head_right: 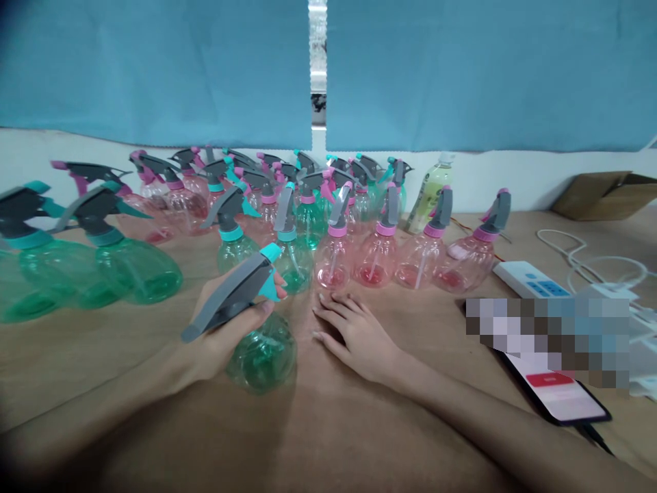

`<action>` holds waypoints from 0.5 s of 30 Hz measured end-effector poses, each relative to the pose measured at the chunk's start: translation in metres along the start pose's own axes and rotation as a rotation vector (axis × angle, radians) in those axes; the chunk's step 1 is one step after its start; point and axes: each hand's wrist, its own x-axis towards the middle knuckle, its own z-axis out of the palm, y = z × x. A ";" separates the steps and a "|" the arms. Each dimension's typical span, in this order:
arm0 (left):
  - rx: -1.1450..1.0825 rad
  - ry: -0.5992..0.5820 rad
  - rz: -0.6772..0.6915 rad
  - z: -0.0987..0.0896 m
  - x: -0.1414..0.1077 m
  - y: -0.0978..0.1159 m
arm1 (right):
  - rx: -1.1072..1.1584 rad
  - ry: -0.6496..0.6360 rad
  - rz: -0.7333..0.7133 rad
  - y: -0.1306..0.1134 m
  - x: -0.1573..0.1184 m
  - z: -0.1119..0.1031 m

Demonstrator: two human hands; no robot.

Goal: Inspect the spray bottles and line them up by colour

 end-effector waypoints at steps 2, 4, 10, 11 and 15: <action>0.008 0.014 -0.004 0.001 0.000 -0.002 | -0.003 -0.006 0.000 0.000 0.000 0.000; 0.026 0.025 -0.017 0.002 0.001 -0.005 | -0.003 -0.006 -0.002 0.000 0.000 0.000; 0.016 0.059 -0.034 0.007 0.003 -0.006 | 0.007 0.018 -0.007 0.000 0.000 0.001; 0.018 0.066 -0.043 0.007 0.003 -0.006 | 0.010 0.020 -0.010 0.000 0.000 0.001; -0.047 0.082 -0.079 0.009 0.002 -0.004 | 0.006 0.015 -0.013 0.000 0.001 0.000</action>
